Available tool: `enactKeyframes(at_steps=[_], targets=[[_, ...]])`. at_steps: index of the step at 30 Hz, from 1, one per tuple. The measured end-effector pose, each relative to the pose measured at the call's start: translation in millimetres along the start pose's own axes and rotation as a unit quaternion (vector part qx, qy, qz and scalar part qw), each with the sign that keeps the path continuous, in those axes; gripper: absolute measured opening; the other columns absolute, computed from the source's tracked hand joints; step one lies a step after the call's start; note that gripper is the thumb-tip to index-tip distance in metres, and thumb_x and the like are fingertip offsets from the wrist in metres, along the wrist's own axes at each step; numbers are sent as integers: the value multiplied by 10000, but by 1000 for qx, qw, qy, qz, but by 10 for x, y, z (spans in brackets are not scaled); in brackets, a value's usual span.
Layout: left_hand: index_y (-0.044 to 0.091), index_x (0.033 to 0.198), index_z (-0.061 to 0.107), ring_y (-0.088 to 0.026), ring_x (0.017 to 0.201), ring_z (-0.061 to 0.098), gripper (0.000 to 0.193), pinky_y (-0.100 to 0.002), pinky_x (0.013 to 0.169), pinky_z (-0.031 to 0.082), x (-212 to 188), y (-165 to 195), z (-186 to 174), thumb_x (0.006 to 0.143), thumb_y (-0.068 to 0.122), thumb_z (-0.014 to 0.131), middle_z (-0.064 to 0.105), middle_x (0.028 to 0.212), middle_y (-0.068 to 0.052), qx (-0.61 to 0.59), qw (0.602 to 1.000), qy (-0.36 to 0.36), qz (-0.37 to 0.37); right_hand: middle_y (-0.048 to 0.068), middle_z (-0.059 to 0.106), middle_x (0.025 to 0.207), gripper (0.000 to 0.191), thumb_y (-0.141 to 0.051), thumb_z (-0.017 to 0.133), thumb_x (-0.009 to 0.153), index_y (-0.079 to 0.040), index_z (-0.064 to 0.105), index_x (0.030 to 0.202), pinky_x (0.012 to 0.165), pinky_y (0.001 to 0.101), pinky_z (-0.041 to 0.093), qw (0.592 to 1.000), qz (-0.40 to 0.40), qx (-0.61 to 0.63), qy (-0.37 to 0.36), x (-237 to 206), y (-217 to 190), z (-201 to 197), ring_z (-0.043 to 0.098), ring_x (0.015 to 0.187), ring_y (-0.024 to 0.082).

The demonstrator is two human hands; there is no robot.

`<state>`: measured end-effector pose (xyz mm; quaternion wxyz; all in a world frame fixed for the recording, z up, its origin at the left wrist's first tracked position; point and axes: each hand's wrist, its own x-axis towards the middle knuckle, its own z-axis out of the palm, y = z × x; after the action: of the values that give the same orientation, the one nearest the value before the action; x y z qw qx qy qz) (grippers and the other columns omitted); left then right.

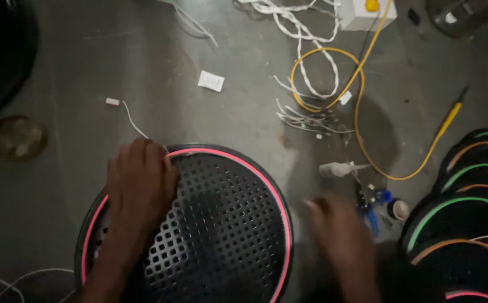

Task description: The person applies glue to a black perforated circular tray and presses a pink LED strip along its edge. They use pliers to cut the strip and continue gluing it around the perimeter.

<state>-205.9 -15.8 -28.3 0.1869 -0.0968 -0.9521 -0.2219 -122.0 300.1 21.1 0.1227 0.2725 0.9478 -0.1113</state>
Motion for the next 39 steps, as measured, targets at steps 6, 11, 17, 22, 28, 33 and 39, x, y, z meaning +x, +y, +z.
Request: enactKeyframes(at_steps=[6,11,17,22,28,33,39], targets=[[70,976,619,-344,962,595,158,-497,848,444,-80,-2,-119,928,218,649,611,987,-135,37,999,-16,0,287,665,1200,546,-402,760,828,-94,656,1267,908,581,531,997,62,-42,30,299,1302,92,629,1124,516],[67,1029,633,-343,970,604,166,-503,850,443,-121,6,-116,943,209,640,629,1003,-136,13,1000,-13,1,290,662,1178,564,-307,818,763,-17,610,1200,906,575,515,991,-31,-39,127,508,1640,388,608,1117,530],[56,995,643,-368,946,612,167,-523,810,451,-166,-61,-63,915,203,654,643,977,-150,-7,1000,-18,4,332,642,1159,570,-281,768,782,44,538,1189,903,548,507,999,-6,1,54,670,2009,618,608,1121,528],[35,936,650,-408,865,625,162,-558,755,470,-140,-151,-44,885,187,676,658,908,-180,-47,999,2,7,344,698,1046,494,-413,648,998,50,558,1145,906,544,538,996,35,-76,-25,511,1816,645,672,1052,515],[61,963,670,-402,881,664,197,-526,769,512,-111,-174,-149,881,240,686,704,959,-167,-111,988,-60,-87,196,737,927,438,-325,634,954,-57,563,1294,852,449,544,976,-20,217,3,-405,896,284,713,912,345],[77,988,686,-367,922,694,223,-492,787,532,-65,-103,-275,892,274,647,720,995,-151,-164,959,-134,-187,63,763,877,398,-325,597,930,-154,667,1283,849,353,532,922,-112,342,-140,-818,-281,308,705,856,192],[57,959,708,-284,740,724,260,-417,683,557,11,-81,-368,882,299,655,728,818,-138,-229,917,-198,-259,90,751,934,403,-426,571,977,-92,696,1164,804,352,547,923,-215,253,-196,-535,-1252,401,716,856,209]])
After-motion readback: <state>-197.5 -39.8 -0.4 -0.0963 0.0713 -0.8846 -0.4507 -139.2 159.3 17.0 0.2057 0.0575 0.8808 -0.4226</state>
